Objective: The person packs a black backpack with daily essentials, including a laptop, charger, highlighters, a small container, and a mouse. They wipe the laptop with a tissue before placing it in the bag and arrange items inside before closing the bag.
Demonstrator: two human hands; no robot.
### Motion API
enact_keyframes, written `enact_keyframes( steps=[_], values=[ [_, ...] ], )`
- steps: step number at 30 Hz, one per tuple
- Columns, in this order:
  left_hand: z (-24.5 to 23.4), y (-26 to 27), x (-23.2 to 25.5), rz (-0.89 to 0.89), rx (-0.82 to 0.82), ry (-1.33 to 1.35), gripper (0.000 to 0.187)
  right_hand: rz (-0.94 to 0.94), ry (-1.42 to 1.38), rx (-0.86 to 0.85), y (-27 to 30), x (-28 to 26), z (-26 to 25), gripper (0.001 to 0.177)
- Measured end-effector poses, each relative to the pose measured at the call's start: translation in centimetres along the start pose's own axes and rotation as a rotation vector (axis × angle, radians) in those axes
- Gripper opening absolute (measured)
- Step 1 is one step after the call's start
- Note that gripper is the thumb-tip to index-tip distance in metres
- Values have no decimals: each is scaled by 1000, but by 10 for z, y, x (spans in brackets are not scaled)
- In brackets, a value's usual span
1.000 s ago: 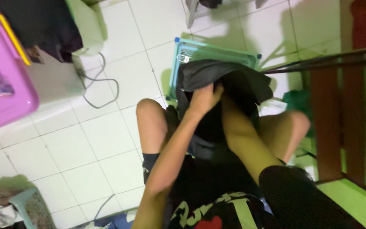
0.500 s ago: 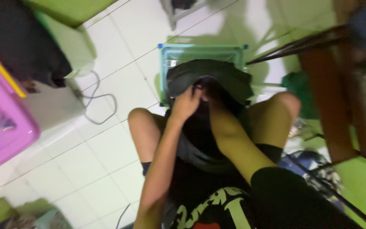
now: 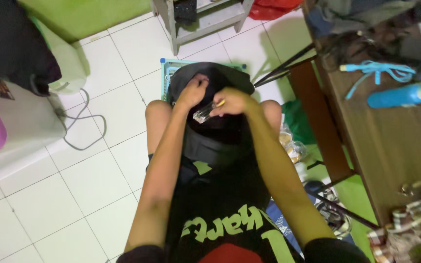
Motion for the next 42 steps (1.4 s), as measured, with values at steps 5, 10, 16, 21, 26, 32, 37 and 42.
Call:
enact_keyframes(
  steps=[5, 10, 16, 21, 26, 32, 37, 42],
  values=[
    [-13, 55, 84, 54, -445, 419, 52, -83, 22, 358, 119, -84, -37, 33],
    [-44, 104, 199, 268, -300, 549, 32, -270, -484, 310, 171, -109, -38, 30],
    [-74, 120, 270, 270, -167, 414, 30, -424, -591, 434, 203, -123, -51, 32],
    [-84, 123, 296, 578, 35, 75, 29, -344, -171, 610, 219, -137, -74, 24],
    [-77, 118, 302, 572, 131, -36, 30, -366, -275, 480, 222, -146, -86, 20],
    [-50, 95, 289, 530, 123, 313, 27, -424, -466, 540, 209, -132, -81, 30],
    [-29, 85, 285, 467, 157, 408, 24, -502, -664, 386, 196, -113, -67, 24],
    [-13, 89, 293, 580, 238, 131, 29, -426, -699, 480, 199, -91, -59, 24]
  ],
)
Point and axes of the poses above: each hand's wrist, its own y-axis away from the middle knuckle, its own z-axis out of the palm, x = y × z, the point moved 3 cm from there along -y, towards the middle knuckle, and after that the axes turned 13 degrees about z, right-handed, at the moved point
